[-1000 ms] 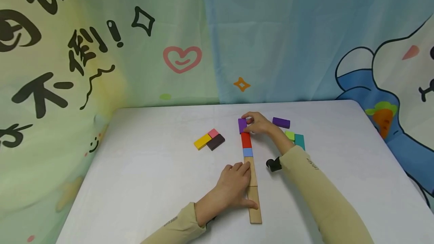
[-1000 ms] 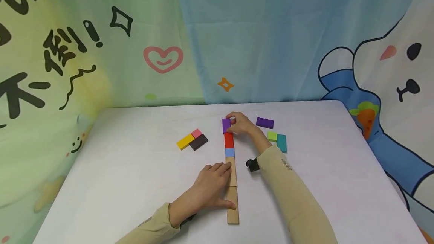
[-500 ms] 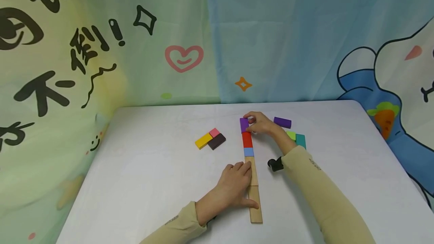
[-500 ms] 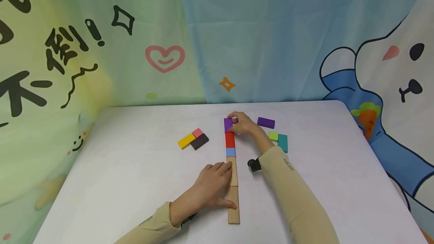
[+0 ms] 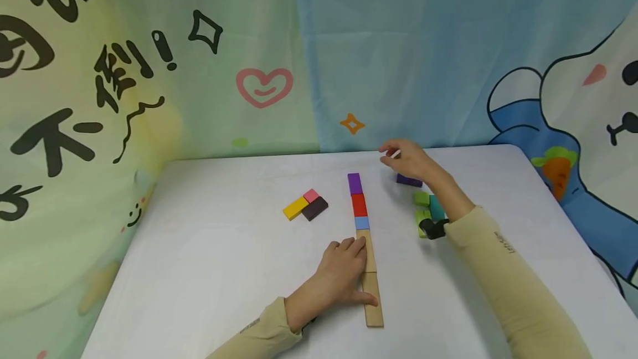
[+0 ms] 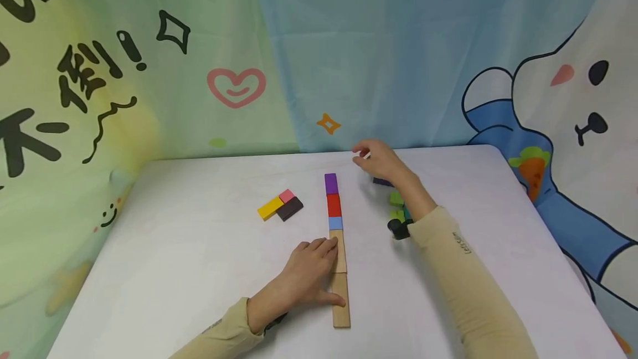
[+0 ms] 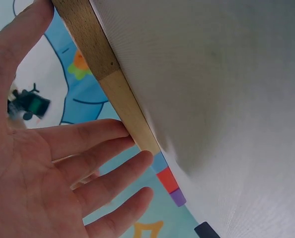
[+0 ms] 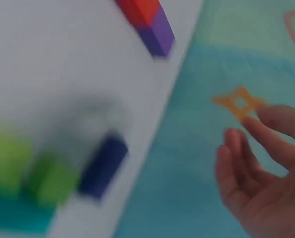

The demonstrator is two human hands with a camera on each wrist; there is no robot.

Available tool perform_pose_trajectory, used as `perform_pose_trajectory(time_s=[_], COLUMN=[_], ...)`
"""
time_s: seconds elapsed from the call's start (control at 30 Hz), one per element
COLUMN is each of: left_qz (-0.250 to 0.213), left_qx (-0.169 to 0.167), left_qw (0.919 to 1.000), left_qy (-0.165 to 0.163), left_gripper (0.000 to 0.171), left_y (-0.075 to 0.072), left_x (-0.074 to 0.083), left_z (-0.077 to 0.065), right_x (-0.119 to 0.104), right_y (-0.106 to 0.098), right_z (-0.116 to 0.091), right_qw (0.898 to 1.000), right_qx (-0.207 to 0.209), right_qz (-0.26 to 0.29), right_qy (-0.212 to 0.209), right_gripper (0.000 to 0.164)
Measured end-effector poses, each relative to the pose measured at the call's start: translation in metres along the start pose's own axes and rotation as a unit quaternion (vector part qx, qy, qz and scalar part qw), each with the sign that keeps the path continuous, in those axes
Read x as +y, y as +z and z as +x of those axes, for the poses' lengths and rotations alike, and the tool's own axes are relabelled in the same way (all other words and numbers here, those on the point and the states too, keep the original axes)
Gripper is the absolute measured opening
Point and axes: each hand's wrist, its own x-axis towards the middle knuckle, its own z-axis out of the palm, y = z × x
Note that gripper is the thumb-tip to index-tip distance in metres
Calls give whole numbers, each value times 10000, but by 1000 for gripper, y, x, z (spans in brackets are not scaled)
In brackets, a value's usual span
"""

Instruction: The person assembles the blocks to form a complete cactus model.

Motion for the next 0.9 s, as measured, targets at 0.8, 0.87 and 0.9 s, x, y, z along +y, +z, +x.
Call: perform_pose_trajectory(time_s=[0.8, 0.87, 0.9], left_qz=[-21, -16, -3], left_qx=[194, 185, 189], left_qw=[9998, 9998, 9998], left_qy=[-20, -9, -7], left_gripper=[106, 106, 106], left_y=[1, 0, 0], left_x=[1, 0, 0], left_z=[-1, -1, -1], right_x=[81, 78, 76], right_y=[1, 1, 1], right_z=[-53, -51, -50], right_qw=[9899, 9864, 9849], right_qx=[-804, -937, -986], right_qz=[-1043, -1188, -1239], right_qy=[526, 646, 701], right_gripper=[30, 30, 29])
